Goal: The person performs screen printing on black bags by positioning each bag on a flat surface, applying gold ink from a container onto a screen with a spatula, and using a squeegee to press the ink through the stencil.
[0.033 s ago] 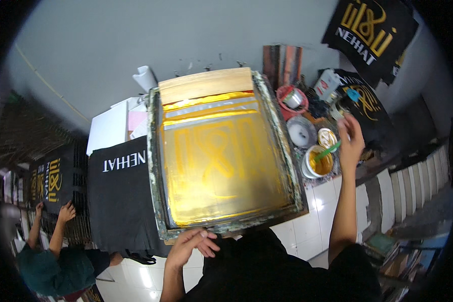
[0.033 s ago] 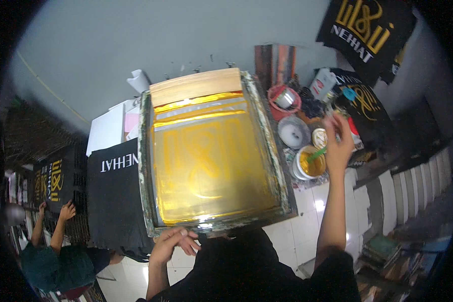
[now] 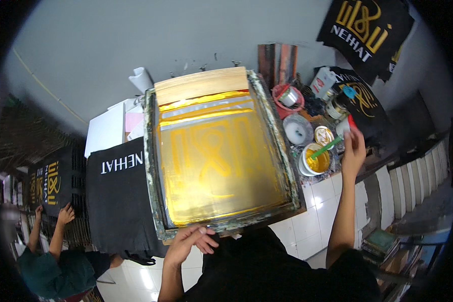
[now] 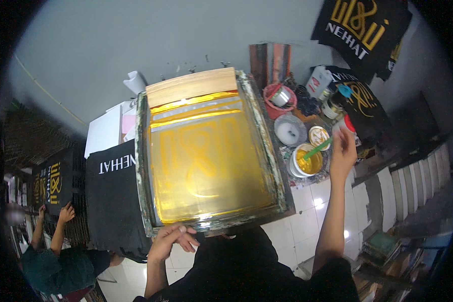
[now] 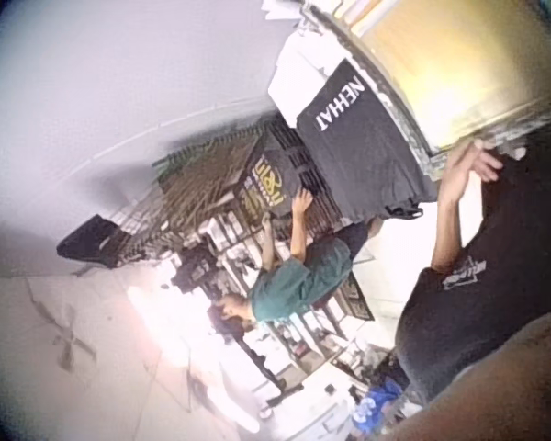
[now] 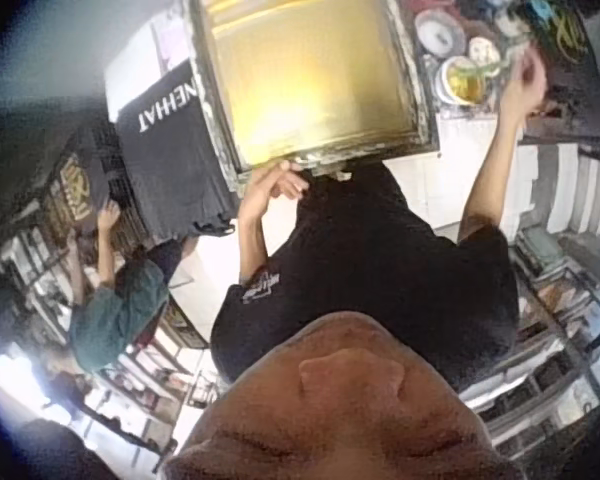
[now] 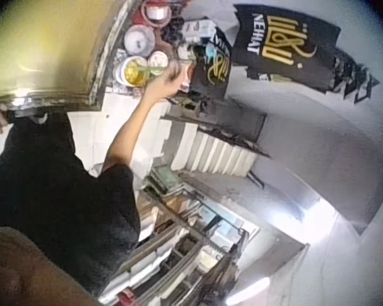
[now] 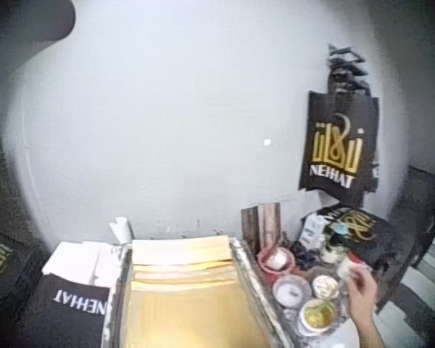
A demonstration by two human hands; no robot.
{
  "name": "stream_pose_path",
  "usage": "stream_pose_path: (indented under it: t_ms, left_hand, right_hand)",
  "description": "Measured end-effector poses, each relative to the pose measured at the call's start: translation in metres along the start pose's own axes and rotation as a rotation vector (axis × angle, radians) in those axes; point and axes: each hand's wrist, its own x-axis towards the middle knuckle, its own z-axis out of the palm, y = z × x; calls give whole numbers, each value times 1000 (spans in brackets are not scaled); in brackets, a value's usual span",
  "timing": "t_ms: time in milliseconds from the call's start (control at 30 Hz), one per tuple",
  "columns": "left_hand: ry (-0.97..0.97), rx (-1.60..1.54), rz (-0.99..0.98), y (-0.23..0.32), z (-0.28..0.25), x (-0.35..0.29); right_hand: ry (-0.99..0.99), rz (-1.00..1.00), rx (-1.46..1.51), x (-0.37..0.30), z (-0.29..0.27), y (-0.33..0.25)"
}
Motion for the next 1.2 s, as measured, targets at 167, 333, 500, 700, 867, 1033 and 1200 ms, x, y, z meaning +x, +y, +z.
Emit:
stream_pose_path:
  t_ms: [167,333,500,700,867,1033,1200]
  left_hand:
    - [15,47,56,31,26,30]
    - [29,111,72,51,78,57]
    - [-9,154,51,50,126,74]
    - [45,90,66,45,166,93]
    - [-9,483,490,66,213,126]
    - [-83,637,774,103,226,134]
    - [140,461,682,100,168,77]
  right_hand:
    - [-46,528,-475,-112,-78,125]
    - [-262,380,72,-145,-2,173]
    - [-120,363,295,-133,41,170]
    - [-129,344,257,-116,21,146]
    - [-510,399,295,-62,-48,49]
    - [-932,315,467,-57,-41,-50]
    - [-1590,99,344,-47,-2,-82]
